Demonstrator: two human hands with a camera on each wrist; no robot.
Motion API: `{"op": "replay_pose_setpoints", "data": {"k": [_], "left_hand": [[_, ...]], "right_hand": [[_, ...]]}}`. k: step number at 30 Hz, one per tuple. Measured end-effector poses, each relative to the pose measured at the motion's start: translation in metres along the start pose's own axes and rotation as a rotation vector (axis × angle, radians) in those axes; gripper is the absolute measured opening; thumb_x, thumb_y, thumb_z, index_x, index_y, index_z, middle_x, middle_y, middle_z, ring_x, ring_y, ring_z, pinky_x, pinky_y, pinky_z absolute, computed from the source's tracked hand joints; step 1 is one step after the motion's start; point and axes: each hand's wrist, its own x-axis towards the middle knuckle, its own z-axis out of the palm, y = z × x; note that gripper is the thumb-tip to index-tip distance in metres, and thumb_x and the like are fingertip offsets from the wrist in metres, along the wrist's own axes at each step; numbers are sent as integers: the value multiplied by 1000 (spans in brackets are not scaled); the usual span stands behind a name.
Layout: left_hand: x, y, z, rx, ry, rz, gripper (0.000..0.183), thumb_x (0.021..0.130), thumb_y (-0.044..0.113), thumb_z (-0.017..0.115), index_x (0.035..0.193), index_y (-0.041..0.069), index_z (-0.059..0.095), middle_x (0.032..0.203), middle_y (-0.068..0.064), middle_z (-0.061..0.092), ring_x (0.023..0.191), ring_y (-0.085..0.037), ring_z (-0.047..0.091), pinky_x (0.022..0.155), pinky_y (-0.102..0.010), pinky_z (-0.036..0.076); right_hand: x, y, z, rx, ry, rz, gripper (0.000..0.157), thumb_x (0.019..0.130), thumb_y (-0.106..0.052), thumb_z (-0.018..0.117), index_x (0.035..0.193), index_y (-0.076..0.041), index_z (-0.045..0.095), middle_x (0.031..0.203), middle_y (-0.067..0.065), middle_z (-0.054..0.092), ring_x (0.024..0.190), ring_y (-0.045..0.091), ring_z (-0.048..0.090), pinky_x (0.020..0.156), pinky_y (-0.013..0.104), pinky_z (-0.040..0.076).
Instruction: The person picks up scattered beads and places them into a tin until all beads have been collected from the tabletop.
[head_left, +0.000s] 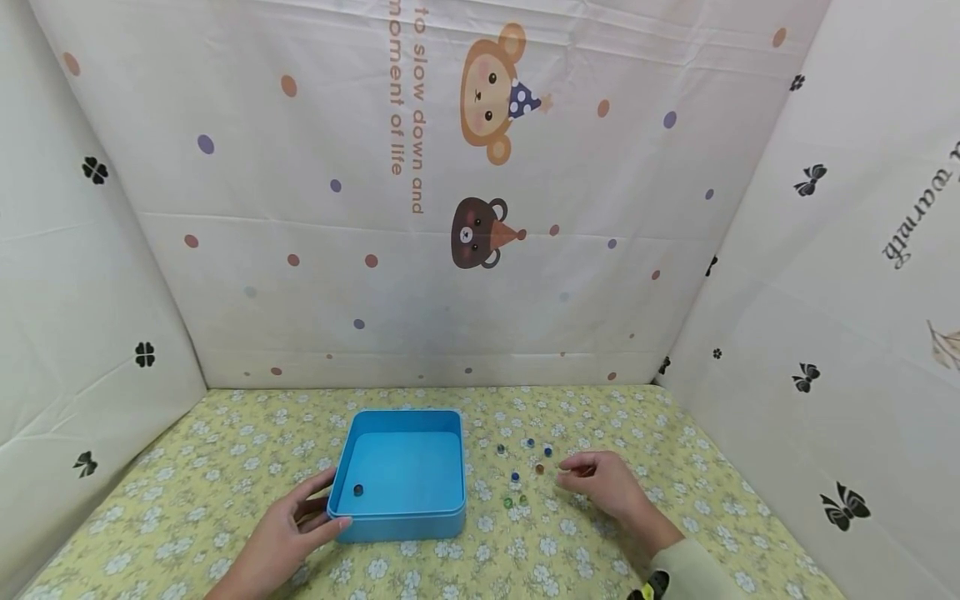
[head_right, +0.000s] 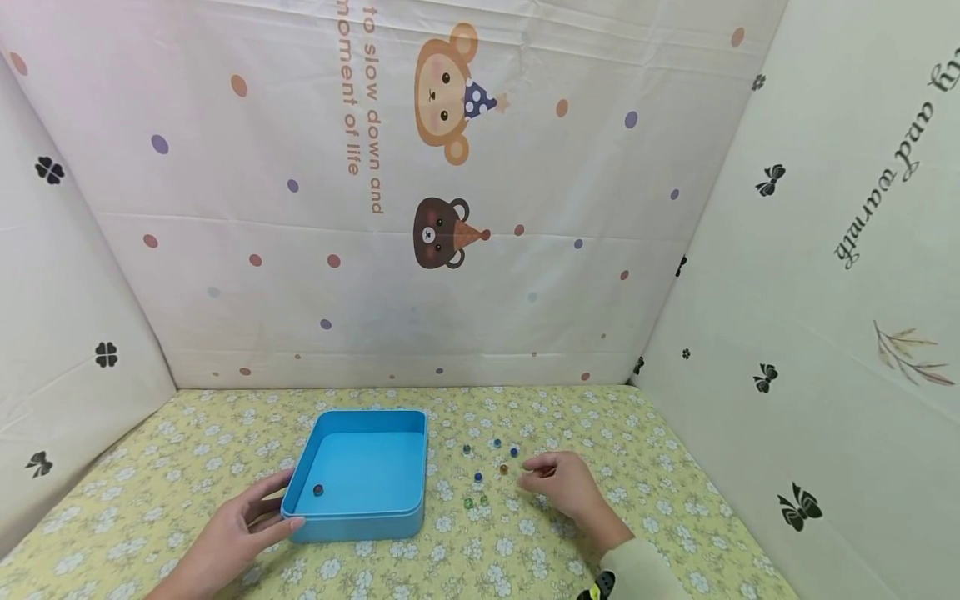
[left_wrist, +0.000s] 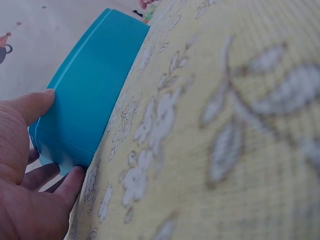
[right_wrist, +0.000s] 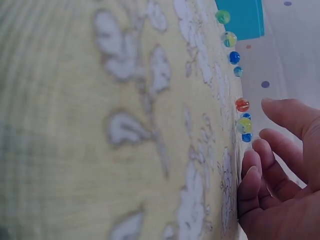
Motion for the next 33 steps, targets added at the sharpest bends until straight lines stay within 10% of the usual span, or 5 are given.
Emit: {"op": "replay_pose_setpoints", "data": {"k": [33], "left_hand": [[0, 0, -1, -11, -14, 3, 81, 93, 28, 77, 159, 14, 33, 165, -25, 30, 145, -52, 40, 110, -36, 62]], "right_hand": [[3, -3, 3, -28, -28, 15, 19, 86, -15, 85, 100, -4, 80, 91, 4, 75, 78, 15, 67, 62, 29, 64]]}}
